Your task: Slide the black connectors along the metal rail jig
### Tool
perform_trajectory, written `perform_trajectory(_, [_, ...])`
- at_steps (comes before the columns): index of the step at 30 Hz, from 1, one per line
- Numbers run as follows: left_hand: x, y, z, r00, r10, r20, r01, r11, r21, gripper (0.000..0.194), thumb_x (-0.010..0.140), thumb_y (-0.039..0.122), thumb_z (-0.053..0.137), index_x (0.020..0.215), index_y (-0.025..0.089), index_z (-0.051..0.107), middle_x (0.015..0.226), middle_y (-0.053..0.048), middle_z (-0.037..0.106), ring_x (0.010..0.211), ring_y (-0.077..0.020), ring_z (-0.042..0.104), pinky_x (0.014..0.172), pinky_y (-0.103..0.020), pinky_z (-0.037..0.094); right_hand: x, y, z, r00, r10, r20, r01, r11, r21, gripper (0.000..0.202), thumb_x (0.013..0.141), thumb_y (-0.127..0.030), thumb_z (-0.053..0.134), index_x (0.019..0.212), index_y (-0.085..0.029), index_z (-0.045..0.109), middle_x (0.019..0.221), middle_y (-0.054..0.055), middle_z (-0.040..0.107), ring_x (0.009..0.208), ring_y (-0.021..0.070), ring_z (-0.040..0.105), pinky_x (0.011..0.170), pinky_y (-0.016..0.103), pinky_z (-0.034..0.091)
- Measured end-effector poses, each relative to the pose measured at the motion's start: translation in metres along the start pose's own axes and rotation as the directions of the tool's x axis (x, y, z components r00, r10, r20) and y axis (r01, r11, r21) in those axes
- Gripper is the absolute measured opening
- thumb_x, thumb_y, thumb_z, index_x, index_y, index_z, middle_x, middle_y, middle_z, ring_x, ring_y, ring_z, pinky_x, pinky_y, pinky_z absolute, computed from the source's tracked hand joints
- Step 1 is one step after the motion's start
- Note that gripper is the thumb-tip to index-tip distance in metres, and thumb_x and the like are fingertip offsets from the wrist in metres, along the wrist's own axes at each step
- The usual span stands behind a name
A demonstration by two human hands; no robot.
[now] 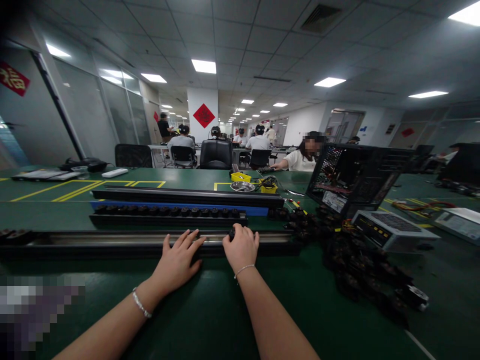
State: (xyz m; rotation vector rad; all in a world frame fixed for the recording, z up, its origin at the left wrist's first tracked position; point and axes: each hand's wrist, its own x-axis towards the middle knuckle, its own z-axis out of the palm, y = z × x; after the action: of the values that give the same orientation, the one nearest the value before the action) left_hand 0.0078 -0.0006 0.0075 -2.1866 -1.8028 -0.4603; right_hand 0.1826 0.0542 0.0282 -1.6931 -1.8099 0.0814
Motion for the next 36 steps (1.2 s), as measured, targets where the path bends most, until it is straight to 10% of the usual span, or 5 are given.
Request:
perform_trajectory(16, [0.000,0.000,-0.002,1.000,0.001,-0.003,0.000,1.000,0.003,0.052,0.079,0.034,0.049,0.130,0.035,0.042,0.144,-0.004,0.040,0.133,-0.0298,0.031,0.104,-0.068,0.013,0.005,0.017,-0.003,1.000,0.008,-0.016,-0.009,0.999,-0.033,0.034,0.077,-0.029,0.047,0.106,-0.019,0.060,0.108,0.008,0.064,0.109,0.0223,0.051,0.094,0.036,0.032])
perform_trajectory(36, [0.000,0.000,-0.002,1.000,-0.004,0.009,0.004,1.000,0.006,0.052,0.079,0.035,0.050,0.131,0.036,0.042,0.144,-0.004,0.039,0.133,-0.0304,0.031,0.105,-0.068,0.013,0.004,0.025,-0.006,0.998,0.047,-0.045,-0.050,0.995,-0.083,0.038,0.077,-0.030,0.047,0.112,-0.018,0.056,0.110,0.010,0.063,0.112,0.0232,0.049,0.104,0.045,0.021])
